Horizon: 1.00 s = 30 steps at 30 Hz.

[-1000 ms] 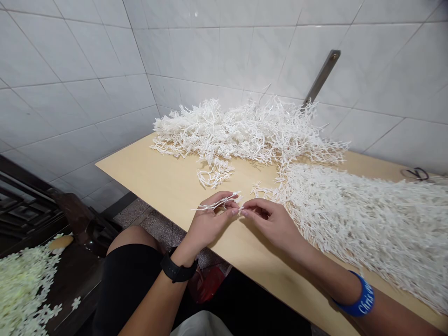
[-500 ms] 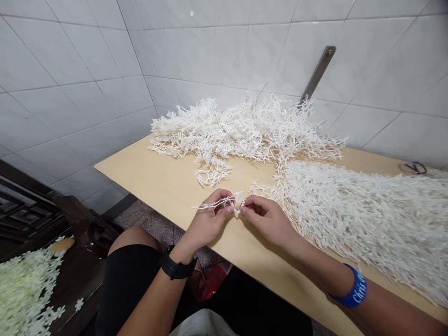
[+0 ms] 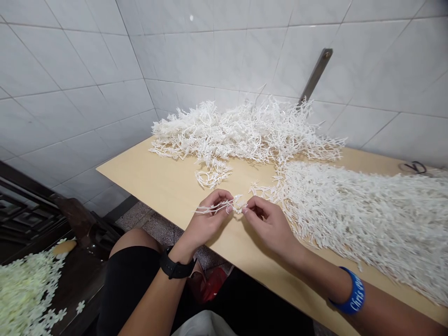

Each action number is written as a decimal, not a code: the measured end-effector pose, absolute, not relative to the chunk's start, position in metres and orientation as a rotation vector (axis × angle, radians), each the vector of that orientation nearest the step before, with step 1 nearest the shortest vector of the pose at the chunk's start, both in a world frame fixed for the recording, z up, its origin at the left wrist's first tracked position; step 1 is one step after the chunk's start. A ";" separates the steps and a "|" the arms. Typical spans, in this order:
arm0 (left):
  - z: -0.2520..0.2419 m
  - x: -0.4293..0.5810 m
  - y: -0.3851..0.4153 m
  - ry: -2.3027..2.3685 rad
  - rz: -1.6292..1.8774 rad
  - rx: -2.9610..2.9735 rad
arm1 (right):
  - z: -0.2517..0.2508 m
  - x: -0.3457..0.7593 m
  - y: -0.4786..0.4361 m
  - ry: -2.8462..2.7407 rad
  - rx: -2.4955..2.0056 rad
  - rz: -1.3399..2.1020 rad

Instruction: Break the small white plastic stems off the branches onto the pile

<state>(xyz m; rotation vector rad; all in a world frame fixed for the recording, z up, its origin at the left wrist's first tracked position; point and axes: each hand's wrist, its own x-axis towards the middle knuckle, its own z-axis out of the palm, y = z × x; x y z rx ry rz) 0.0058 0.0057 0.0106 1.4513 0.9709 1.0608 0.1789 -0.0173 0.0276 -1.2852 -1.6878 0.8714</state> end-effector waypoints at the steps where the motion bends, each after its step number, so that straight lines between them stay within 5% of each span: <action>1: 0.011 0.006 0.005 0.971 1.029 1.457 | 0.027 0.179 -0.017 -1.684 -1.290 0.879; 15: 0.006 0.008 0.005 1.036 1.040 1.504 | 0.013 0.179 -0.019 -1.883 -1.175 1.012; 20: 0.005 0.006 0.010 1.209 1.286 1.311 | 0.022 0.181 -0.027 -2.059 -1.141 0.672; 27: 0.004 0.004 0.007 1.119 1.199 1.345 | 0.015 0.207 -0.003 -2.193 -1.476 0.015; 30: 0.001 0.002 0.006 1.090 1.186 1.337 | 0.017 0.208 -0.001 -2.092 -1.448 0.071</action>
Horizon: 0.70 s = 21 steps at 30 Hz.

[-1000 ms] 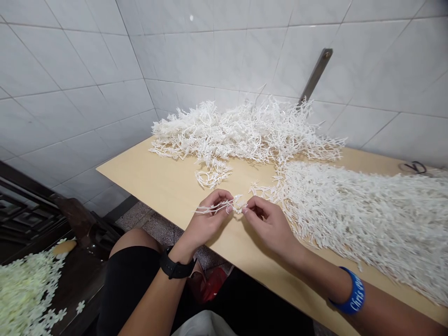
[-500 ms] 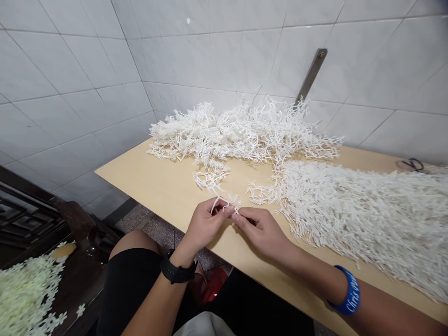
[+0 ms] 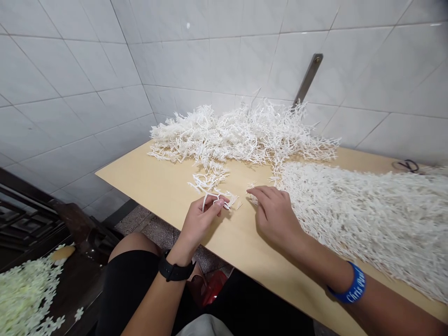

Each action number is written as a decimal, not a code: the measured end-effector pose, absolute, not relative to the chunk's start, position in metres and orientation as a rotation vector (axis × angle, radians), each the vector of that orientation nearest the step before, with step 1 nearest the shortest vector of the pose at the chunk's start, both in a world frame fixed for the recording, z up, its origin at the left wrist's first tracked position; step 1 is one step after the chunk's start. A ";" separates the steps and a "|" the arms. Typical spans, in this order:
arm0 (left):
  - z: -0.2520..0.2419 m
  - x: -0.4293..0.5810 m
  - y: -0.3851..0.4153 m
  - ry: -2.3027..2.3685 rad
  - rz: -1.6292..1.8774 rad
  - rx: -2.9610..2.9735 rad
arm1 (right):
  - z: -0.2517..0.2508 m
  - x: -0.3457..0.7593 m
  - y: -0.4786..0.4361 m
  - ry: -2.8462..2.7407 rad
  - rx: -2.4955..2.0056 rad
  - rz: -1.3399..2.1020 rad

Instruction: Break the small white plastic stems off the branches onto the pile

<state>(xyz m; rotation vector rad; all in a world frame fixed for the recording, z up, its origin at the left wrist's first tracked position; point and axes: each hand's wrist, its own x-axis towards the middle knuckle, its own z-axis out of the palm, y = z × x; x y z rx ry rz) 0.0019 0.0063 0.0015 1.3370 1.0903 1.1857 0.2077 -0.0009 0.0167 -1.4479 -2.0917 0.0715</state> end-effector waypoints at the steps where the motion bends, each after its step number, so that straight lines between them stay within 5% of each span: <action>1: 0.001 0.002 0.006 1.077 1.176 1.338 | 0.019 0.206 -0.002 -2.050 -1.410 0.168; 9: 0.007 0.006 0.004 1.001 1.065 1.383 | 0.027 0.188 -0.004 -1.832 -1.243 1.016; 21: 0.010 0.012 0.003 1.171 1.163 1.462 | 0.029 0.184 -0.008 -1.867 -1.224 1.063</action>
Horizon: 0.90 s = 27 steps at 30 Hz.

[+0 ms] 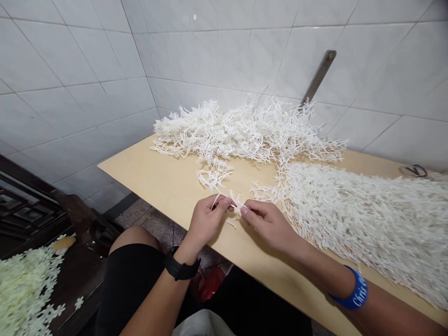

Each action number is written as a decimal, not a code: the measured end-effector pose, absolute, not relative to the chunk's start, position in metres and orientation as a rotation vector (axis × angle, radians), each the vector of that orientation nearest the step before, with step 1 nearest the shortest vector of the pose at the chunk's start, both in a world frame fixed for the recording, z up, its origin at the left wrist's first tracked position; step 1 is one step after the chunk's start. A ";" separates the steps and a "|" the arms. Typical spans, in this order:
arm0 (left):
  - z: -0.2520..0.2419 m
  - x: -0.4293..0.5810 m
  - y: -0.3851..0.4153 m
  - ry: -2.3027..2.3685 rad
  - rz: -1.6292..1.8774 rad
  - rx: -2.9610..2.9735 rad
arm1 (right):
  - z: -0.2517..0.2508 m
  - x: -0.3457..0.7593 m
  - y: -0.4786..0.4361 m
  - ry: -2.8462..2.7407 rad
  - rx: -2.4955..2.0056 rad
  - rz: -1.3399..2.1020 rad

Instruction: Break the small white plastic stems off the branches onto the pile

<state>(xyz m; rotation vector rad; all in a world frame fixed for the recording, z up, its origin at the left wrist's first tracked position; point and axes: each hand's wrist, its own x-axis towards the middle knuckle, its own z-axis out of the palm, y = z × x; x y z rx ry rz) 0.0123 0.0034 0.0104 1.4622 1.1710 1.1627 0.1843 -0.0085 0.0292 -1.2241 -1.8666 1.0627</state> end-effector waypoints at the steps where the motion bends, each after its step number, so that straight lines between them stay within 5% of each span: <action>1: 0.010 0.013 0.004 1.181 1.173 1.455 | 0.030 0.183 -0.011 -1.884 -1.221 1.020; 10: 0.008 0.019 0.012 1.235 1.372 1.301 | 0.031 0.184 -0.027 -2.047 -1.202 0.791; 27: 0.004 0.016 0.012 1.181 1.502 1.059 | 0.027 0.216 0.005 -2.361 -1.834 -0.081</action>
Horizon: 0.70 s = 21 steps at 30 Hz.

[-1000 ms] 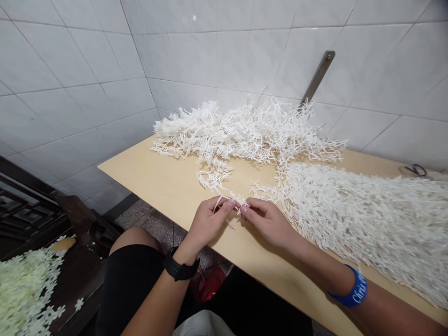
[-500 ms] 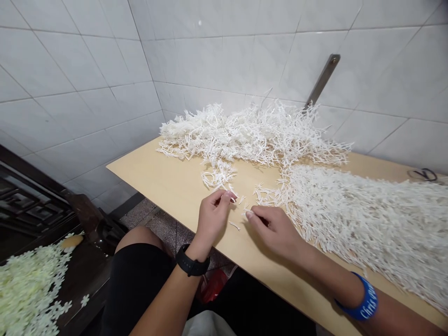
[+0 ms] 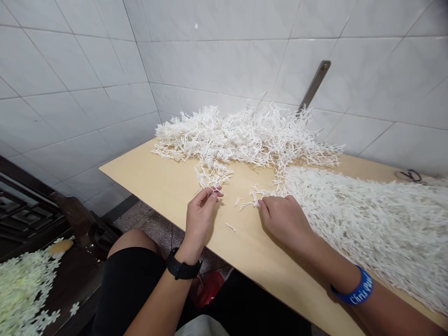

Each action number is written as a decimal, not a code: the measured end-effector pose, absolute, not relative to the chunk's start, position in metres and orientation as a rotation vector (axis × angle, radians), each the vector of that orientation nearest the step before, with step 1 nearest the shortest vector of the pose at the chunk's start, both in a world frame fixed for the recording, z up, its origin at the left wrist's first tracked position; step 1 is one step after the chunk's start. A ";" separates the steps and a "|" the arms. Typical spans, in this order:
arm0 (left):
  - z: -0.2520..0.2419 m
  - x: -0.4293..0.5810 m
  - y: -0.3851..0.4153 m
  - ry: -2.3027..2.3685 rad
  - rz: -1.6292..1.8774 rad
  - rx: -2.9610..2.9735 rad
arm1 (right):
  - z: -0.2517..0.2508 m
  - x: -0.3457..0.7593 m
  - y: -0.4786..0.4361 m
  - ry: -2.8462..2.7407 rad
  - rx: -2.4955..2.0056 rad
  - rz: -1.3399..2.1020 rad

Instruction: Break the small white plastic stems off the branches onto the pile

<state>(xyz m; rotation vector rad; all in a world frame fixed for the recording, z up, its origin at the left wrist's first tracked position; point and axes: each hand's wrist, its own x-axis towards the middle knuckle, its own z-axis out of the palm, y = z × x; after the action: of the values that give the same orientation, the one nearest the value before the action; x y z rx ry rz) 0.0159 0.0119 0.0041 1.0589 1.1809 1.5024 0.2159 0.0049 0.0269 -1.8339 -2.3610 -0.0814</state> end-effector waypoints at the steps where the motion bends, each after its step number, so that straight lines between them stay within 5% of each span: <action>1: 0.004 0.016 0.012 1.177 1.502 1.060 | 0.027 0.215 0.004 -2.372 -1.841 -0.121; 8: 0.001 0.017 0.013 1.196 1.513 1.050 | 0.025 0.219 0.003 -2.418 -1.729 -0.320; 16: -0.006 0.012 0.012 1.180 1.597 1.024 | 0.020 0.175 -0.022 -2.760 -1.078 -0.003; 21: -0.008 0.010 0.014 1.101 1.601 0.920 | 0.010 0.156 0.010 -2.801 -1.350 -0.010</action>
<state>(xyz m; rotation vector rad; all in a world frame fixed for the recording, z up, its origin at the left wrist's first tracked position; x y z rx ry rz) 0.0104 0.0142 -0.0082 0.9201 1.1009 1.6014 0.1556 0.0101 0.0105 -1.3504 -2.8007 -0.0102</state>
